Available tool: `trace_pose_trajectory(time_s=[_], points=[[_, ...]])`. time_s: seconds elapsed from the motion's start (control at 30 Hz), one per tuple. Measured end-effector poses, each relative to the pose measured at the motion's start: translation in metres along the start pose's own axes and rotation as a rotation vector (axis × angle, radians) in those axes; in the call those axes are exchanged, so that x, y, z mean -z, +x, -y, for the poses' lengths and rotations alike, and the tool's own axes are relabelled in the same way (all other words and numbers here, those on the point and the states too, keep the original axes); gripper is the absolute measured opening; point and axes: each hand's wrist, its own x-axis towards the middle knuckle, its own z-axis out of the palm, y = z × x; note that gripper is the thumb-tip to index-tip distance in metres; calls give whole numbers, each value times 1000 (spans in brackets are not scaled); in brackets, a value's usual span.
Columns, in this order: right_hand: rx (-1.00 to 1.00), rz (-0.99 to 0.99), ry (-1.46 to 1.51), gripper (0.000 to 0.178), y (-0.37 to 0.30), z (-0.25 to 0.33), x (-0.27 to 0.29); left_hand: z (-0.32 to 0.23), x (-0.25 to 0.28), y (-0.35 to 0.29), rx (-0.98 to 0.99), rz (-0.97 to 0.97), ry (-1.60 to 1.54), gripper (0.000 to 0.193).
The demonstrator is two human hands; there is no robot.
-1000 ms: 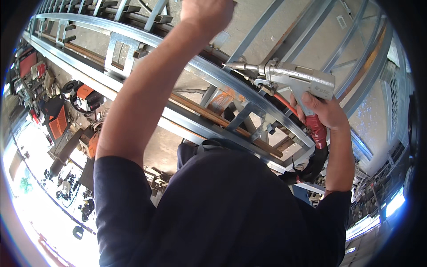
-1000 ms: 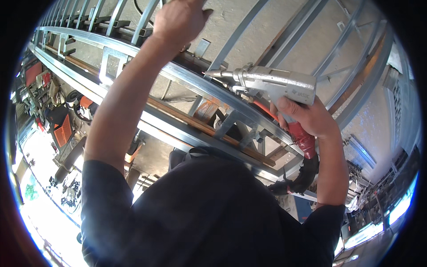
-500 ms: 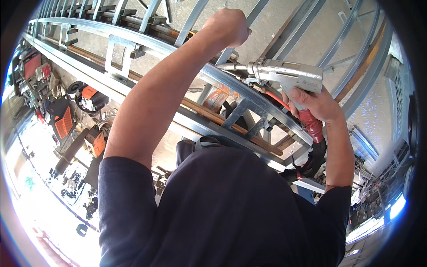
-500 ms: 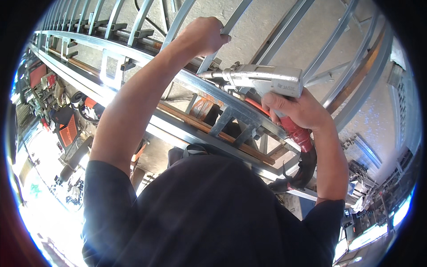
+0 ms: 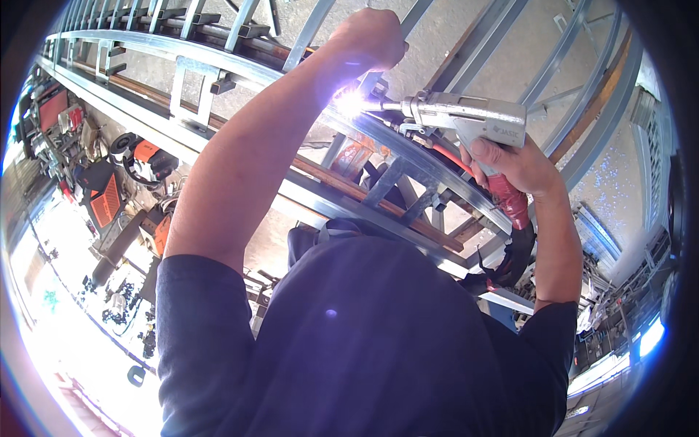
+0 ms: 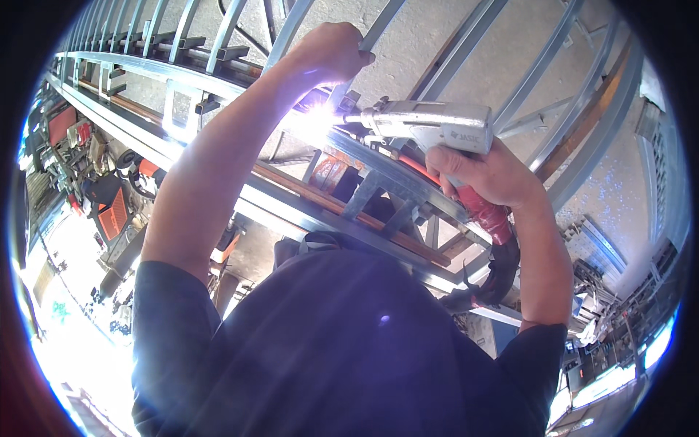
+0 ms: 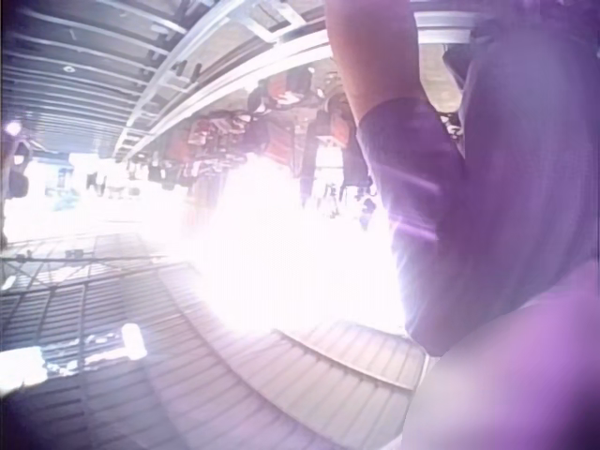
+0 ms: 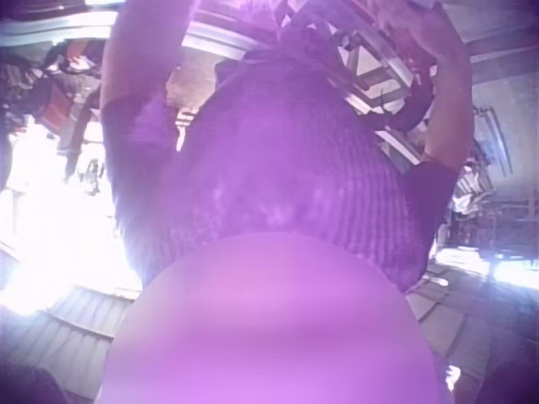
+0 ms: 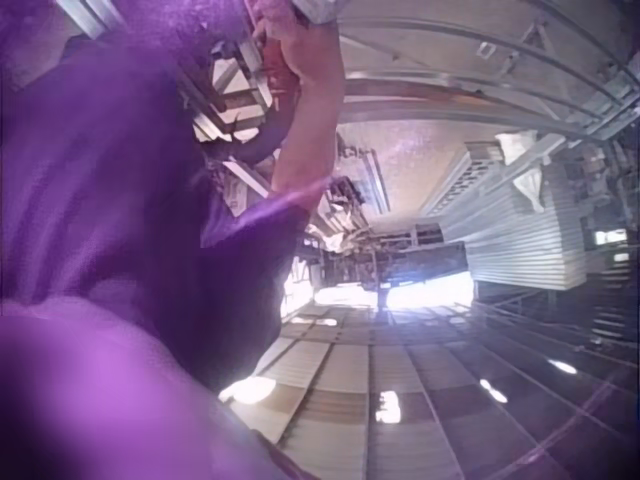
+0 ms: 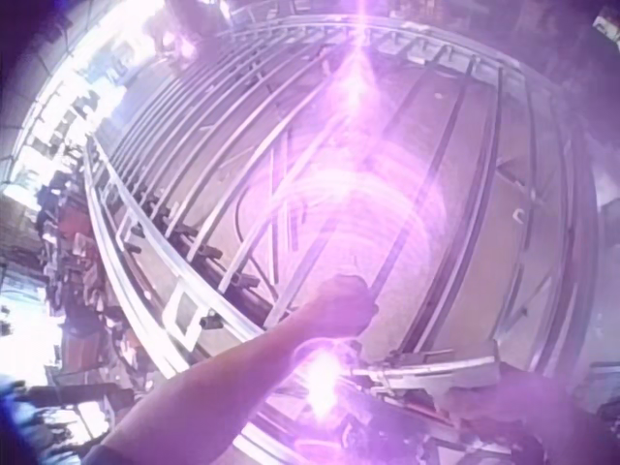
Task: The person welds a metal frame using a handheld welding torch, moving along the frame to join metal pieces at various joints. The person holds the frame steady with one hand while operating the torch with the other, producing bright sparks during welding.
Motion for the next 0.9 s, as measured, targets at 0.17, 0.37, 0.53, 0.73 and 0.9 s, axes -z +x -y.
trace_pose_trajectory(time_s=[0.17, 0.37, 0.53, 0.73, 0.9], points=[[-19, -8, 3, 50, -3, 0, 1, 1, -1, 1, -7, 6, -4, 41], [-9, -9, 3, 47, -5, 1, 0, 4, -1, 6, 11, 29, -3, 41], [-15, 1, -14, 40, -7, -4, 4, 5, -2, 9, 2, 37, 8, 42], [-11, -12, 3, 38, -11, -4, 3, 6, -4, 12, -1, 32, 25, 42], [11, -73, 29, 58, -33, -11, 14, 13, -8, 8, -87, -29, 51, 47]])
